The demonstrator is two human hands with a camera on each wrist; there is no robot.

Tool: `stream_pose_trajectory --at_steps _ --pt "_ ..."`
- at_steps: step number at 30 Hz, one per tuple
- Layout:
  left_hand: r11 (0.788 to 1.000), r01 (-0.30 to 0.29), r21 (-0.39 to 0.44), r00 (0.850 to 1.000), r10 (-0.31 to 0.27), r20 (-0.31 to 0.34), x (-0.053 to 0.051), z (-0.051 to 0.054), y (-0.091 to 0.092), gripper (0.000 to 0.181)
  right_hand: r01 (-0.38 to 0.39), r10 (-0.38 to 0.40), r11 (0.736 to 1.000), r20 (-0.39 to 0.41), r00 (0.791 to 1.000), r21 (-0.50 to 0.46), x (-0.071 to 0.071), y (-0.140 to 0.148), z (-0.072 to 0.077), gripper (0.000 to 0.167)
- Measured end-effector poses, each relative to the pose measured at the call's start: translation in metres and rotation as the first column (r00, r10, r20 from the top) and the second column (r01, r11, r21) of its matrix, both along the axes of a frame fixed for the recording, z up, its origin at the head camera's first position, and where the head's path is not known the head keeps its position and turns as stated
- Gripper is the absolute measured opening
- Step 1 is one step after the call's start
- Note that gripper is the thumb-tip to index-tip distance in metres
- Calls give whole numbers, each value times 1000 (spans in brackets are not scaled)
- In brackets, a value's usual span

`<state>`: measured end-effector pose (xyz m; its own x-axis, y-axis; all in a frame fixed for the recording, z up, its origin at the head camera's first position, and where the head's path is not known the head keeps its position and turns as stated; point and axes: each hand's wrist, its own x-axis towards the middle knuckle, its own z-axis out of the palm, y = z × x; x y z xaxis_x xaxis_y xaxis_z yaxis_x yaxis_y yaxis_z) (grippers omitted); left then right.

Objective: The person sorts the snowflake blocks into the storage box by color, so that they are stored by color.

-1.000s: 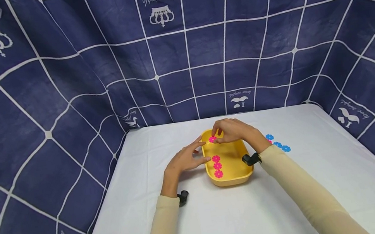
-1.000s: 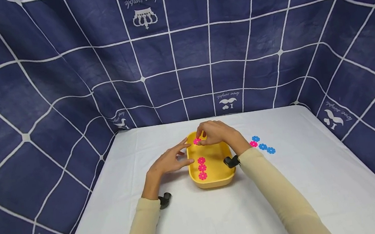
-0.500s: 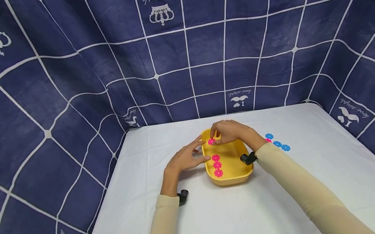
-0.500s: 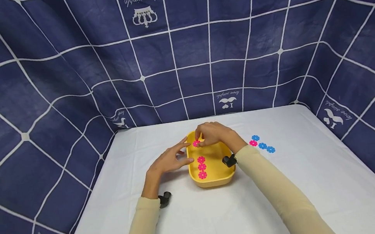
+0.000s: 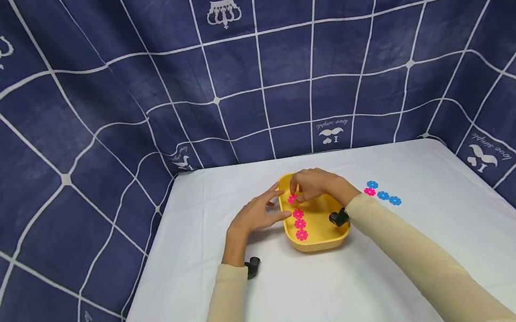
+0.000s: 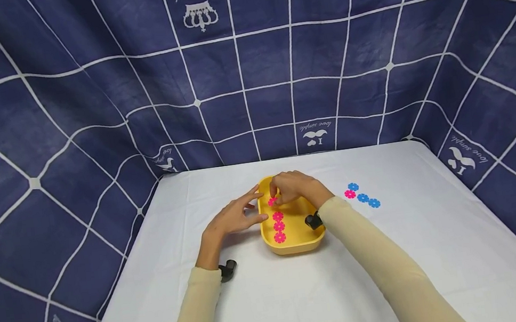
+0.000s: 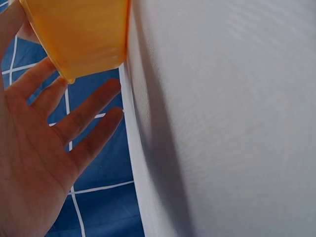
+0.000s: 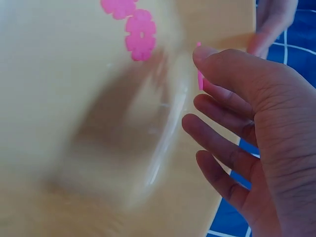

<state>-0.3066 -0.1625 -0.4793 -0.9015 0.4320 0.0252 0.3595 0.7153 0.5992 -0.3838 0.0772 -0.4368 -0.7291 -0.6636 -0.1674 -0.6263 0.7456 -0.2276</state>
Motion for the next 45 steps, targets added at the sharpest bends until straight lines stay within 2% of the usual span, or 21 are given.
stream_pose_trajectory --at_steps 6,12,17,27,37,45 --pt "1000 6 -5 1000 -6 -12 -1 0 -1 86 -2 1 999 29 1000 41 -2 -1 -7 28" --pt "1000 28 3 999 -28 -21 0 -1 -2 86 -36 36 999 8 999 31 -3 3 -14 21" --pt "1000 22 -8 999 -22 -24 0 0 -1 86 -56 56 998 -1 998 6 -4 5 -19 17" --pt "1000 11 -5 1000 -11 -13 -1 2 0 87 -26 26 1000 8 1000 9 -1 6 -22 17" --pt "1000 9 -11 1000 -9 -4 0 1 0 86 -28 28 999 -20 999 -18 -1 6 -25 20" --pt "1000 1 -18 1000 -1 -7 -2 -1 0 85 -2 2 1000 2 1000 -15 3 6 -24 23"
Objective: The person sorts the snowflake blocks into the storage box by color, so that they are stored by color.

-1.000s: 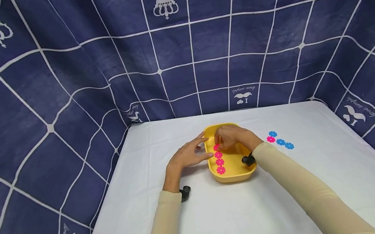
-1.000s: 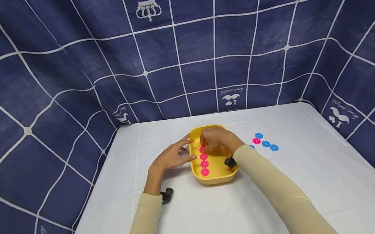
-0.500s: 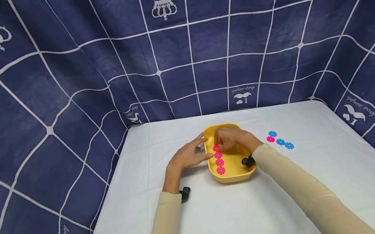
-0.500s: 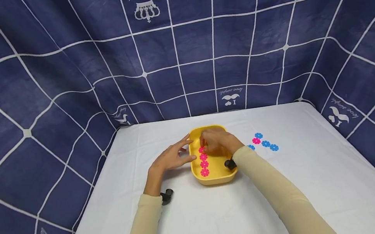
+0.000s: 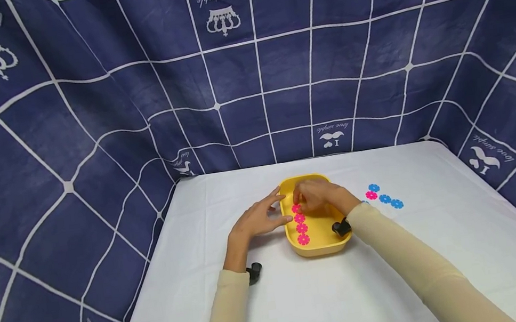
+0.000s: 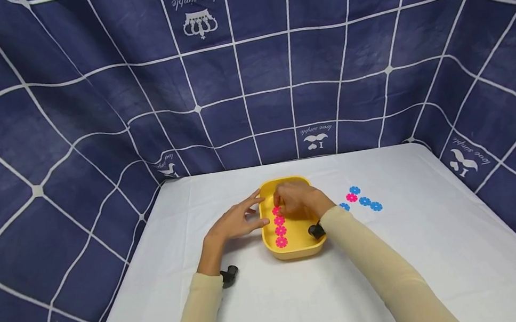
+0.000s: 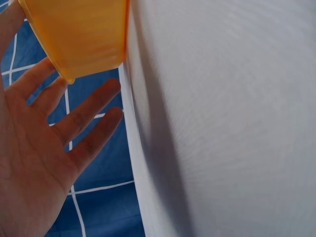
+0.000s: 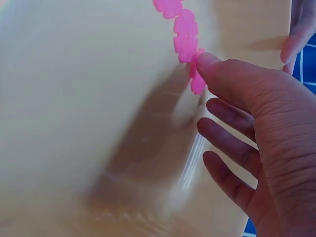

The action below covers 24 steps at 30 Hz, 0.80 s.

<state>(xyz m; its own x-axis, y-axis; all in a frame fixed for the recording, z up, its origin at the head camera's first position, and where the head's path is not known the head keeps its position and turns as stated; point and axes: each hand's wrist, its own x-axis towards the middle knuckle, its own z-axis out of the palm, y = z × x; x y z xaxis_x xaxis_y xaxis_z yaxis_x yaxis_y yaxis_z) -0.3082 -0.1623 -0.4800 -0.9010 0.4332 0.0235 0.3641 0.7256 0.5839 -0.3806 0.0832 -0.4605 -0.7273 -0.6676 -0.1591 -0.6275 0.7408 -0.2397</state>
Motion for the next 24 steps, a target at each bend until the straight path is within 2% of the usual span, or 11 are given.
stream_pose_trajectory --at_steps 4,7,14,21,24 --pt "1000 16 -1 1000 -16 -1 1 -1 0 85 -18 17 1000 -20 1000 -24 1 1 1 25" --pt "1000 -1 -10 1000 1 0 1 0 0 82 -32 30 998 -29 999 -59 1 0 4 25" --pt "1000 -22 2 1000 22 7 -1 -1 -1 81 33 -35 996 -20 999 -84 2 0 15 28" --pt "1000 9 14 1000 -9 10 -1 0 -2 80 32 -39 991 -54 998 -127 4 6 26 34" --pt "1000 3 6 1000 -3 8 -1 1 -1 80 30 -40 989 -65 997 -143 4 9 31 36"
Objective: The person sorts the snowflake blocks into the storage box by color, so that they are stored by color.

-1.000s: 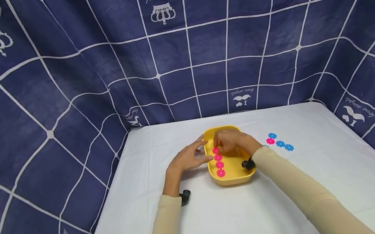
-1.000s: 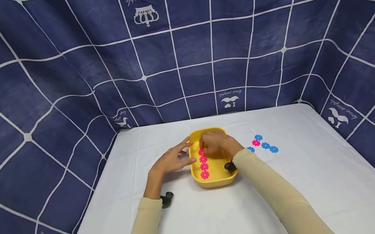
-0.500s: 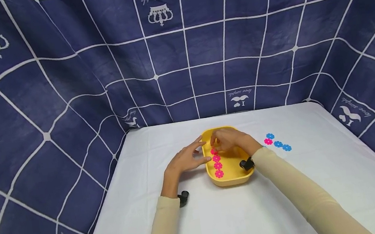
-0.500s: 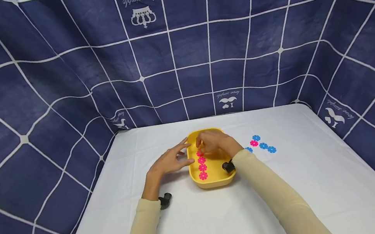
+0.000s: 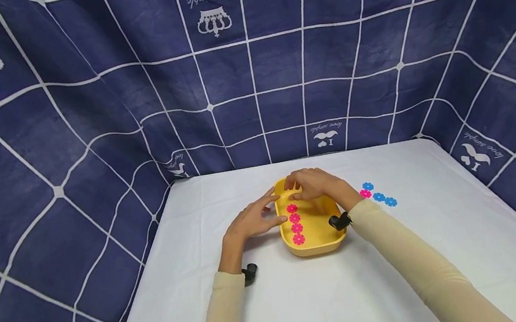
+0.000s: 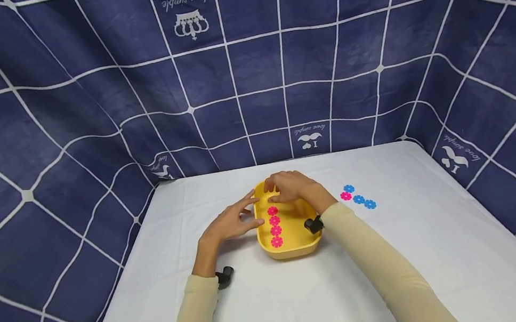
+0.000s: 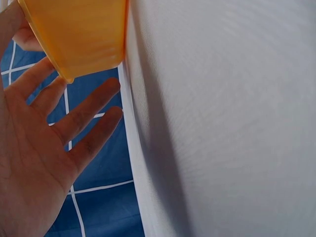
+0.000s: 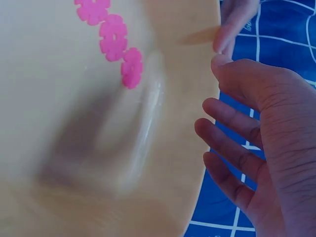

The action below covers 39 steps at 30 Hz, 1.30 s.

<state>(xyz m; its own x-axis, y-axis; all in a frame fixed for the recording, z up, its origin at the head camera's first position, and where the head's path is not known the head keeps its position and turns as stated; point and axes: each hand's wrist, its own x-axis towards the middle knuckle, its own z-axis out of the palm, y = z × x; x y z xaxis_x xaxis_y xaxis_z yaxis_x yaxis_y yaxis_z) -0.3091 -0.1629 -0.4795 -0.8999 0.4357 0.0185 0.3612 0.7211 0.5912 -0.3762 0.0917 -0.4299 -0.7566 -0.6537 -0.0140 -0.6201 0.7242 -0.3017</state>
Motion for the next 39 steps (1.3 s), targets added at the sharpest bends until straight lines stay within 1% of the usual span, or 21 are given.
stream_pose_trajectory --at_steps 5,8,16,22,30,39 --pt "1000 -14 -18 1000 14 -4 0 1 1 82 4 -4 1000 -2 1000 -25 2 1 7 38" --pt "1000 -13 -11 1000 13 -2 0 2 1 82 2 -2 999 0 1000 -32 2 2 9 39" --pt "1000 20 22 1000 -21 12 3 -2 0 86 0 0 1000 -6 1000 -24 7 5 9 40" --pt "999 27 27 1000 -28 8 3 -3 0 87 12 -13 999 -9 1000 -39 10 9 12 40" --pt "999 26 25 1000 -26 10 3 -3 -1 88 33 -35 998 -32 999 -52 9 24 15 42" --pt "1000 15 26 1000 -15 13 3 -1 0 85 58 -64 995 -68 996 -80 9 46 18 39"
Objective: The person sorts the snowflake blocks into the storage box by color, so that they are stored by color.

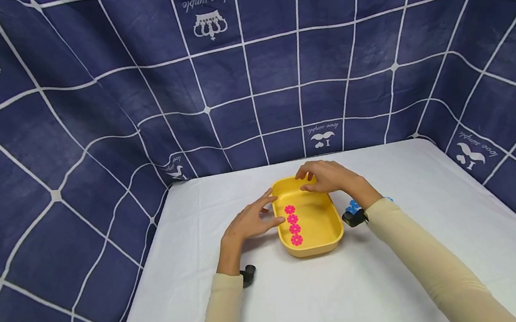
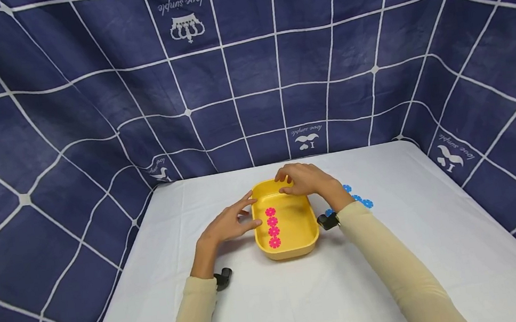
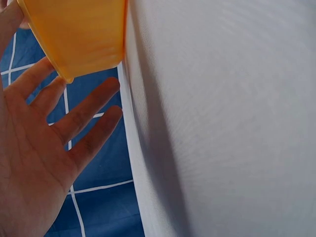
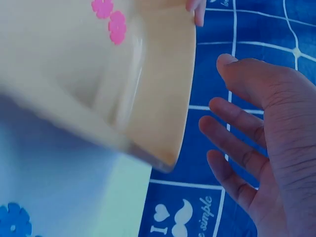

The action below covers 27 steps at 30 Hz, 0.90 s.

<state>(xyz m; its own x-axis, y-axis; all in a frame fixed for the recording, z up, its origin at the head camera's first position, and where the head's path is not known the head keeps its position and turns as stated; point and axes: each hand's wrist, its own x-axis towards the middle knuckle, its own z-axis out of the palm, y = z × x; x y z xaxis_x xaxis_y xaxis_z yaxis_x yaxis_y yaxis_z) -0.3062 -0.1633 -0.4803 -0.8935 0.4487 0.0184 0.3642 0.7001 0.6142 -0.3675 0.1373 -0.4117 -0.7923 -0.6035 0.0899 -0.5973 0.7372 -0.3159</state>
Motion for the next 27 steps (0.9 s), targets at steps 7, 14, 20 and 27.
stream_pose_trajectory --at_steps 7,14,20,27 --pt "1000 -9 -3 1000 9 -6 -1 -1 1 85 39 -39 999 5 999 -12 2 18 0 37" --pt "1000 -13 -18 1000 13 -24 -2 -1 1 82 90 -90 996 -1 996 -15 3 36 -3 39" --pt "1000 9 -10 1000 -9 -16 -2 0 0 85 125 -125 992 8 992 -22 4 56 -7 39" --pt "1000 -10 -24 1000 10 -7 -4 1 0 84 178 -177 984 56 983 -10 6 77 -10 42"
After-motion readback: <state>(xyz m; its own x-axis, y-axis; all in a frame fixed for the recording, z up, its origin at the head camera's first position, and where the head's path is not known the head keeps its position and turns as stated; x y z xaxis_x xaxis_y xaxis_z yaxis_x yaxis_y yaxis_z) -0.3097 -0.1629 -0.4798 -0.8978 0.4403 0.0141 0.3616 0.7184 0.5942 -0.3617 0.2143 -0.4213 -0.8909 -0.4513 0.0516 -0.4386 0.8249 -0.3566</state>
